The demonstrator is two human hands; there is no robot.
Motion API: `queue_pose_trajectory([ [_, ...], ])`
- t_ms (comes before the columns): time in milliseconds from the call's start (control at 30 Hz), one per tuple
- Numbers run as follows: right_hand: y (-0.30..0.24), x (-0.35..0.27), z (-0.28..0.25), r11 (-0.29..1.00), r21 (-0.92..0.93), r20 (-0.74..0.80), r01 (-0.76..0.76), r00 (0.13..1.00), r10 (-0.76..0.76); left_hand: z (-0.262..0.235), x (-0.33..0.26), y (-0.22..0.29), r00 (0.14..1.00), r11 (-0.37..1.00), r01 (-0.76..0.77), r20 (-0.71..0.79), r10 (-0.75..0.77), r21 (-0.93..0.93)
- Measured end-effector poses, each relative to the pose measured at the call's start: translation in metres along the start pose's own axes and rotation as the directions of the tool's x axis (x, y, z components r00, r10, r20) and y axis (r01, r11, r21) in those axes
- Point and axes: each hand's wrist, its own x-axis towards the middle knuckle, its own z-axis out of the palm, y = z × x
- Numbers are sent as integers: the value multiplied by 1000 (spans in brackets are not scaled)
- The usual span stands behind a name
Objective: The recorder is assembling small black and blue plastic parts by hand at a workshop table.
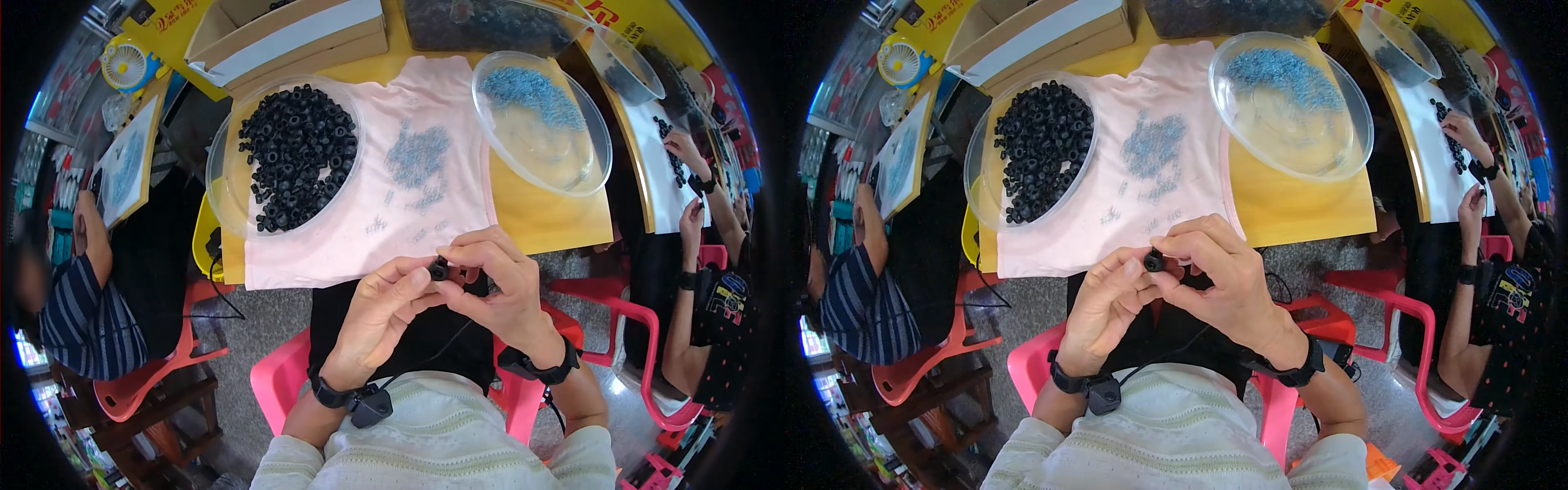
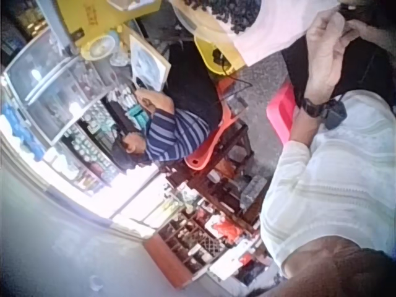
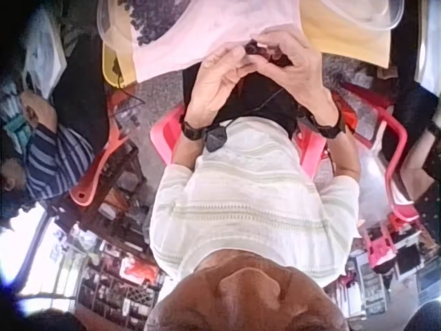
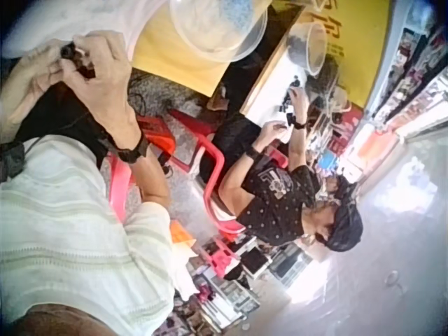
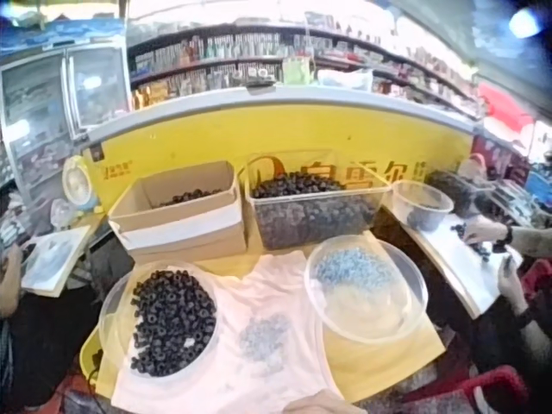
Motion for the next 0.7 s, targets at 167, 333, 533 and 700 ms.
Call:
queue_pose_trajectory([
  [167,-4,0,-1,998,-60,12,19,1000,-18,2,0,-1,999,995,-51,1,52,84],
  [333,-8,2,-3,991,-135,77,7,997,4,5,-1,-1,997,992,-71,10,70,108],
  [533,-8,6,-3,838,-495,243,231,962,-122,9,-1,-2,996,974,-79,-17,84,213],
  [700,-9,9,-2,818,-502,346,279,932,-105,11,-4,-1,996,951,-76,-17,84,299],
])
